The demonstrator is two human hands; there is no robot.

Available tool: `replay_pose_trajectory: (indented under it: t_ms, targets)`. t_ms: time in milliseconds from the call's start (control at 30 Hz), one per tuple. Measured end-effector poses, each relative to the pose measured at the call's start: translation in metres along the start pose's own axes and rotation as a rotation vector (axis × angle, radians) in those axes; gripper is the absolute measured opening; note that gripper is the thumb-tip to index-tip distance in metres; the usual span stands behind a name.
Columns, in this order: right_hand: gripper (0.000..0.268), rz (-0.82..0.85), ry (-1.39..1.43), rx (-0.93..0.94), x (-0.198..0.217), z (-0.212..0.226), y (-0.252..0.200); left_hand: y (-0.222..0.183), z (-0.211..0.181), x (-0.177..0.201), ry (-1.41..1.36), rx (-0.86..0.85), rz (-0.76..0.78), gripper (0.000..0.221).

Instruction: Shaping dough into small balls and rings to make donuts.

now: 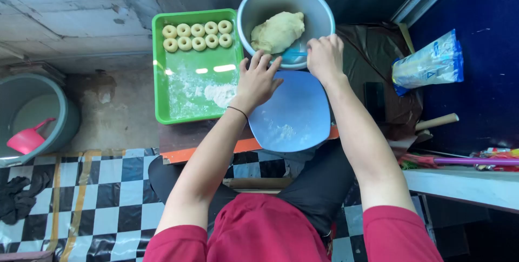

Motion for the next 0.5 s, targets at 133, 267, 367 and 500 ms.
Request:
replay_pose_trajectory:
  t_ms: [133, 267, 367, 500]
  targets:
    - [0.016, -0.012, 0.092, 0.001, 0.105, 0.037, -0.037, 0.008, -0.004, 0.008, 0.066, -0.004, -0.111, 0.048]
    - [0.02, -0.088, 0.254, -0.054, 0.138, 0.017, -0.085, -0.001, -0.001, 0.006, 0.055, 0.011, -0.115, 0.037]
    - [0.021, -0.108, 0.582, -0.328, 0.151, -0.003, -0.12, 0.009, -0.001, 0.017, 0.011, 0.004, -0.106, 0.038]
    - [0.025, -0.103, 1.22, -0.793, 0.123, -0.014, -0.205, 0.004, -0.004, 0.021, -0.036, 0.009, -0.055, 0.048]
Point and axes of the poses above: each hand's wrist, its own y-axis towards the middle knuckle, its own x-axis out of the back of the hand, z = x × y, the point moved 10 cm from there along y, towards the middle knuckle, and after that the axes turned 3 degrees about -x, right-handed, at the moved point
